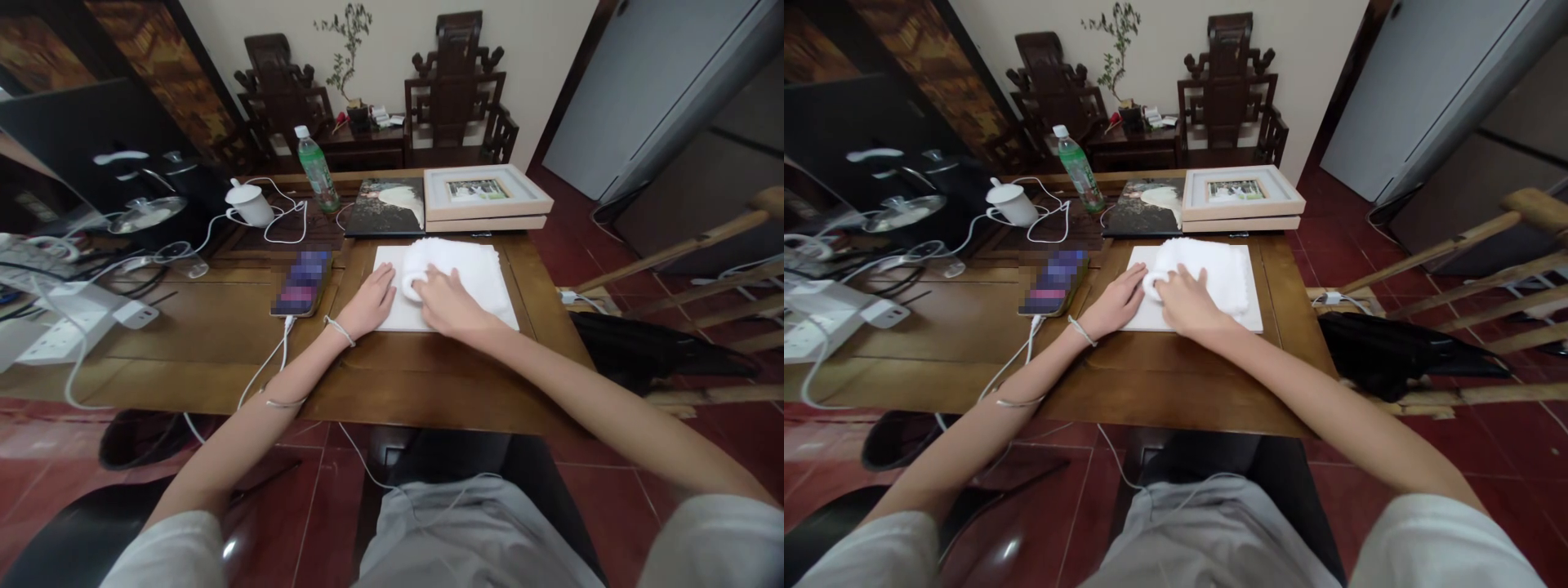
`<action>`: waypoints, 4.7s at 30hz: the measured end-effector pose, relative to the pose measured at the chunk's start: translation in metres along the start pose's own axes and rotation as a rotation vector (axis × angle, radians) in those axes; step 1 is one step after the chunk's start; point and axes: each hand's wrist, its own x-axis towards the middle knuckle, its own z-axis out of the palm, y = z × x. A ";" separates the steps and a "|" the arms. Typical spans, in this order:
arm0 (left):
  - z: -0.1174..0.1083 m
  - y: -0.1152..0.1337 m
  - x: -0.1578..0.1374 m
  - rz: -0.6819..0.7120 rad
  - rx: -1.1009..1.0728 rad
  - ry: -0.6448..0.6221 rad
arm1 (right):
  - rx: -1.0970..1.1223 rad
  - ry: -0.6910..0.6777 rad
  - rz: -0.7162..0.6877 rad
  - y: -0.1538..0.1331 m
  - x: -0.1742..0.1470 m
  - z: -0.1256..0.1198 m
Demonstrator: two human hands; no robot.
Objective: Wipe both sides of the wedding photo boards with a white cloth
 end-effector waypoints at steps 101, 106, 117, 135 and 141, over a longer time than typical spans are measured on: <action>-0.004 0.006 0.000 -0.009 0.053 -0.024 | -0.024 -0.138 0.005 0.055 -0.097 -0.033; -0.004 0.005 0.000 -0.005 0.056 -0.025 | -0.004 -0.140 -0.001 0.060 -0.085 -0.038; -0.006 0.004 -0.001 -0.002 0.053 -0.019 | 0.055 0.132 0.160 0.103 0.030 -0.019; -0.004 0.005 -0.001 -0.005 0.048 -0.019 | 0.139 -0.003 0.053 0.039 -0.047 -0.017; -0.005 0.004 -0.002 -0.002 0.048 -0.021 | 0.099 0.072 0.103 0.052 0.037 -0.016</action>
